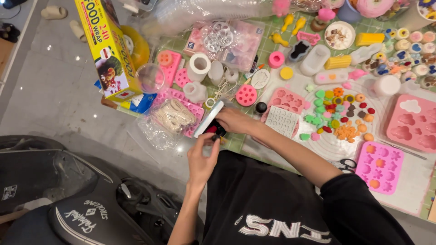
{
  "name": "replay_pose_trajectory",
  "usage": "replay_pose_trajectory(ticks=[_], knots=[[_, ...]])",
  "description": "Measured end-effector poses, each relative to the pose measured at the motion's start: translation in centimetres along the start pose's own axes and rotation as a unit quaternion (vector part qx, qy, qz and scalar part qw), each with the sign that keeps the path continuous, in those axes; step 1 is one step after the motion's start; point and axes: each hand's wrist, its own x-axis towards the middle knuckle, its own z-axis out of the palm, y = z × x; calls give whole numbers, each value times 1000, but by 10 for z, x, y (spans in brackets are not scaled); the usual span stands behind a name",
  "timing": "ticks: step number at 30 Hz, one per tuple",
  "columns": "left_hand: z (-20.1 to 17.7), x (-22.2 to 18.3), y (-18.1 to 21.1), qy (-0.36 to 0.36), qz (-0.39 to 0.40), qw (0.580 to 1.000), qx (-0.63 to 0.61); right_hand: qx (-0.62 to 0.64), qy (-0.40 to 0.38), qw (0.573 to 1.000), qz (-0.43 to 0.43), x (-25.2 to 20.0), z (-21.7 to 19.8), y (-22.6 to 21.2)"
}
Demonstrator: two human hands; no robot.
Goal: Organizing and packaging small wax decorations and preparing candle molds on a workbench.
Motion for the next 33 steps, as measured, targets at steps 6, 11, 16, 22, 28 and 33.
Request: replay_pose_trajectory(ticks=[6, 11, 16, 22, 28, 33], knots=[[-2, 17, -26, 96, 48, 987, 123, -97, -67, 993, -13, 4, 15, -9], [-11, 31, -34, 110, 32, 986, 119, -142, -45, 989, -11, -2, 27, -16], [-10, 36, -40, 87, -25, 991, 97, -38, -3, 997, 64, -16, 13, 0], [7, 39, -55, 25, 14, 993, 110, 137, 48, 981, 132, -27, -13, -15], [29, 43, -78, -21, 14, 994, 103, 19, 89, 996, 16, -33, 4, 1], [45, 39, -138, -102, -48, 994, -7, 17, 89, 994, 60, -37, 18, 11]])
